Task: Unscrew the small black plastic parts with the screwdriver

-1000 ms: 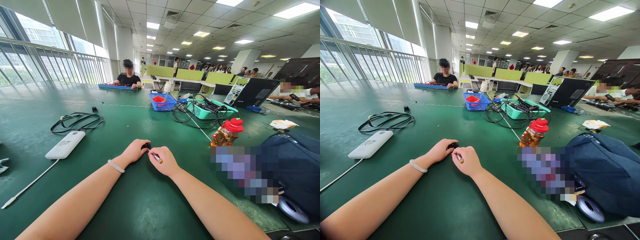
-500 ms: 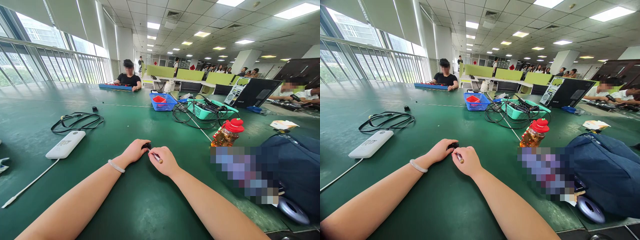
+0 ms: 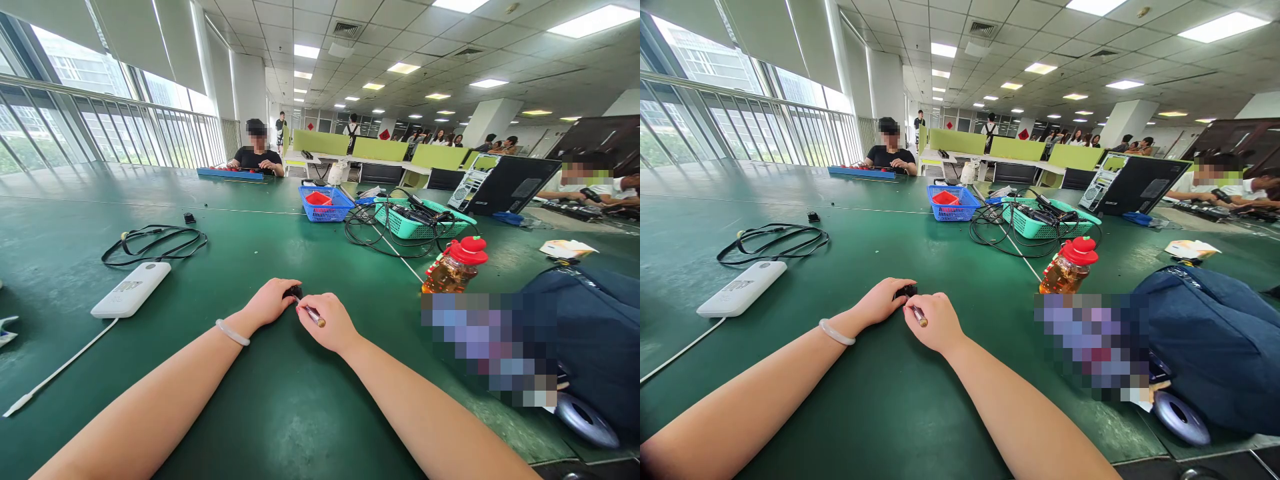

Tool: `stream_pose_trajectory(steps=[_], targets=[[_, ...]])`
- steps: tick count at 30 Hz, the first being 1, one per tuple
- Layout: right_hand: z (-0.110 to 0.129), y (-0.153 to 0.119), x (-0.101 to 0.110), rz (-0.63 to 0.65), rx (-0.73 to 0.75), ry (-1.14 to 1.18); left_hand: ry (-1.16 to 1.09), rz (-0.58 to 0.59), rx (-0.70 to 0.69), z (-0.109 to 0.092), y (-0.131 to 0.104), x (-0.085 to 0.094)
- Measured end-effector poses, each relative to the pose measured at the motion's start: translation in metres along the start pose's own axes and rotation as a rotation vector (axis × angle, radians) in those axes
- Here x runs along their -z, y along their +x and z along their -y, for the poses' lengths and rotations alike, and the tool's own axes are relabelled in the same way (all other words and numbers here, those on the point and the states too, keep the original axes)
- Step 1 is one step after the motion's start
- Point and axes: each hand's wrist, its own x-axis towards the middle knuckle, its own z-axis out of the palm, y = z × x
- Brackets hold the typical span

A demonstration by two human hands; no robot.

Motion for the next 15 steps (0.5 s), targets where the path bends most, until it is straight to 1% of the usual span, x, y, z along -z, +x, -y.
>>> stream_pose_trajectory(steps=[15], targets=[[0.0004,0.0001,0.0000,0.002,-0.004,-0.005,0.000,-0.002,-0.011,0.0014,0.0000,-0.0015]])
